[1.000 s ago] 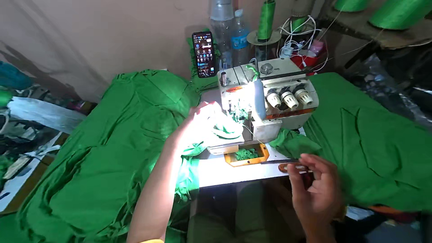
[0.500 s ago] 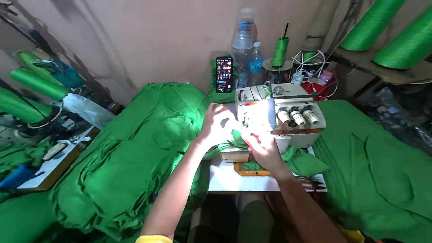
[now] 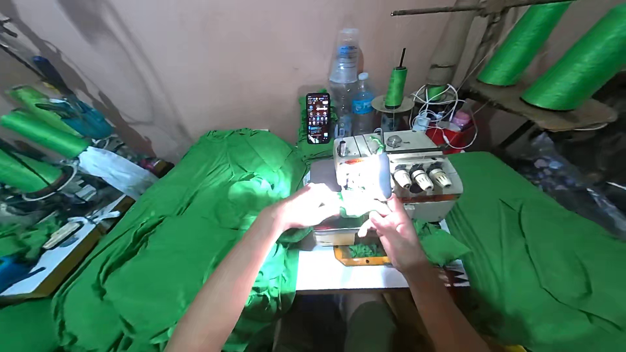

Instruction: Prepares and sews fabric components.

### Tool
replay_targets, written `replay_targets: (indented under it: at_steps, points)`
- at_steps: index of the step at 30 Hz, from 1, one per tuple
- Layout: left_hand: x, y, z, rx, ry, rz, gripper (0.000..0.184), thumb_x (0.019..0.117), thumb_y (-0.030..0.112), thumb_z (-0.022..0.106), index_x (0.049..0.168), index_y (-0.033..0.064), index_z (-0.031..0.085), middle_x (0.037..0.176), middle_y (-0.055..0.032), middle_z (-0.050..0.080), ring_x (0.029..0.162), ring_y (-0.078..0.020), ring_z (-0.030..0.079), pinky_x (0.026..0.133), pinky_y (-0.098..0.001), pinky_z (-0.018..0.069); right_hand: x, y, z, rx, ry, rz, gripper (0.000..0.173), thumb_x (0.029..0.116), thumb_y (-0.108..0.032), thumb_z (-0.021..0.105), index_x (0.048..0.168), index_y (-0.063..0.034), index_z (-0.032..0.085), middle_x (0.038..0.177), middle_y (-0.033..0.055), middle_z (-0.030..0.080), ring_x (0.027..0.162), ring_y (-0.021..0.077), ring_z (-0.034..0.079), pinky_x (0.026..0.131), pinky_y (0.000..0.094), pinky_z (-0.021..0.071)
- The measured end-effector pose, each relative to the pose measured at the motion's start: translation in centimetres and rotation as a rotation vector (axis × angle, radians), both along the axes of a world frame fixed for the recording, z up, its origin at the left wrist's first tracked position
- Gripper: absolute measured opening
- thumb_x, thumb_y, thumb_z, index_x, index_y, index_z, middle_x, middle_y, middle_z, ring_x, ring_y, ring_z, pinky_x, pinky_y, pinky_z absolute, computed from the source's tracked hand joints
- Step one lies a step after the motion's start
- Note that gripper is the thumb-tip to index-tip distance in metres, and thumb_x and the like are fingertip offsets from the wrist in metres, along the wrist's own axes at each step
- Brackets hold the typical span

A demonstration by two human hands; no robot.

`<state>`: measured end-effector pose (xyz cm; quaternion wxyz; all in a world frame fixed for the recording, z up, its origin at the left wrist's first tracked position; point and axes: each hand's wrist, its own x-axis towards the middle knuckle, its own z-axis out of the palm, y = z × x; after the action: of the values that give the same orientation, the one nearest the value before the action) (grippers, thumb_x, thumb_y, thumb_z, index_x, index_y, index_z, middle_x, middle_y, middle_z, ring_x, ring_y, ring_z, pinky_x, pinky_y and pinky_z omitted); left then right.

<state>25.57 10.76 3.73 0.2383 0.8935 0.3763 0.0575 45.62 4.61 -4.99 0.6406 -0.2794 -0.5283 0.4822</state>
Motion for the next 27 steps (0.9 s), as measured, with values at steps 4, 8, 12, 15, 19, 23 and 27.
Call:
replay_targets:
  at_steps: [4,8,12,15,19,23,27]
  points:
    - [0.6,-0.5,1.4,-0.002,0.025,-0.05,0.016,0.0895,0.011,0.074,0.091,-0.0045,0.073,0.092,-0.0169,0.07,0.09,-0.0245,0.066,0.084,-0.0415,0.0522,-0.7,0.2,-1.6,0.025,0.129,-0.035,0.072,0.0954,-0.043,0.063,0.142,0.0,0.029,0.128,-0.0019,0.059,0.108,0.0061,0.065,0.082,0.0273,0.059]
    - [1.1,-1.0,1.3,0.068,-0.112,-0.033,0.022,0.0858,0.014,0.077,0.095,-0.0048,0.071,0.09,-0.0151,0.069,0.085,-0.0201,0.066,0.079,-0.0362,0.0535,-2.6,-0.8,-1.9,0.061,-0.03,-0.06,0.101,0.0992,-0.053,0.055,0.15,0.0209,0.007,0.148,0.0196,0.045,0.131,0.0034,0.051,0.106,0.0217,0.0465]
    - [1.3,-1.5,2.0,0.11,-0.013,-0.098,0.019,0.0904,0.015,0.068,0.098,-0.0021,0.071,0.085,-0.0113,0.068,0.079,-0.0163,0.064,0.074,-0.0339,0.0518,-2.4,-1.3,-1.5,-0.021,-0.333,-0.098,0.086,0.1016,-0.063,0.037,0.124,0.0194,0.051,0.096,0.0068,0.063,0.089,-0.0005,0.058,0.089,0.0213,0.0482]
    - [2.0,-1.4,3.0,0.22,0.389,-0.074,0.031,0.0876,0.027,0.076,0.108,0.0046,0.073,0.103,-0.013,0.07,0.103,-0.0284,0.062,0.097,-0.05,0.0396,-1.6,-0.7,-1.6,-0.041,-0.382,-0.063,0.076,0.1024,-0.065,0.03,0.102,0.0068,0.055,0.071,-0.0089,0.046,0.065,-0.0045,0.045,0.07,0.0166,0.043]
    - [1.6,0.0,2.5,0.205,0.432,-0.005,0.019,0.0899,0.022,0.075,0.103,0.0071,0.076,0.105,-0.0116,0.07,0.119,-0.0335,0.055,0.105,-0.056,0.032,-0.8,-0.4,-1.2,-0.071,-0.371,-0.036,0.082,0.1022,-0.066,0.029,0.111,0.0125,0.053,0.078,-0.0064,0.05,0.067,-0.0059,0.045,0.07,0.0148,0.0427]
    - [0.2,-0.5,2.5,0.066,0.032,-0.178,0.016,0.0903,0.016,0.069,0.094,0.0019,0.076,0.092,-0.0106,0.069,0.094,-0.0218,0.061,0.091,-0.0434,0.0426,-0.8,0.4,-0.6,-0.1,-0.425,-0.004,0.061,0.1055,-0.051,0.028,0.093,0.0024,0.056,0.069,-0.0096,0.044,0.062,-0.0046,0.042,0.065,0.016,0.0399]
    - [0.4,-0.5,2.1,0.084,0.082,-0.064,0.022,0.0955,0.019,0.068,0.106,-0.0002,0.073,0.103,-0.0144,0.067,0.103,-0.0267,0.062,0.102,-0.0492,0.0393,-1.1,0.5,0.3,-0.101,-0.447,0.079,0.064,0.1056,-0.049,0.025,0.097,0.0057,0.058,0.074,-0.0061,0.048,0.067,-0.003,0.044,0.068,0.0172,0.0417]
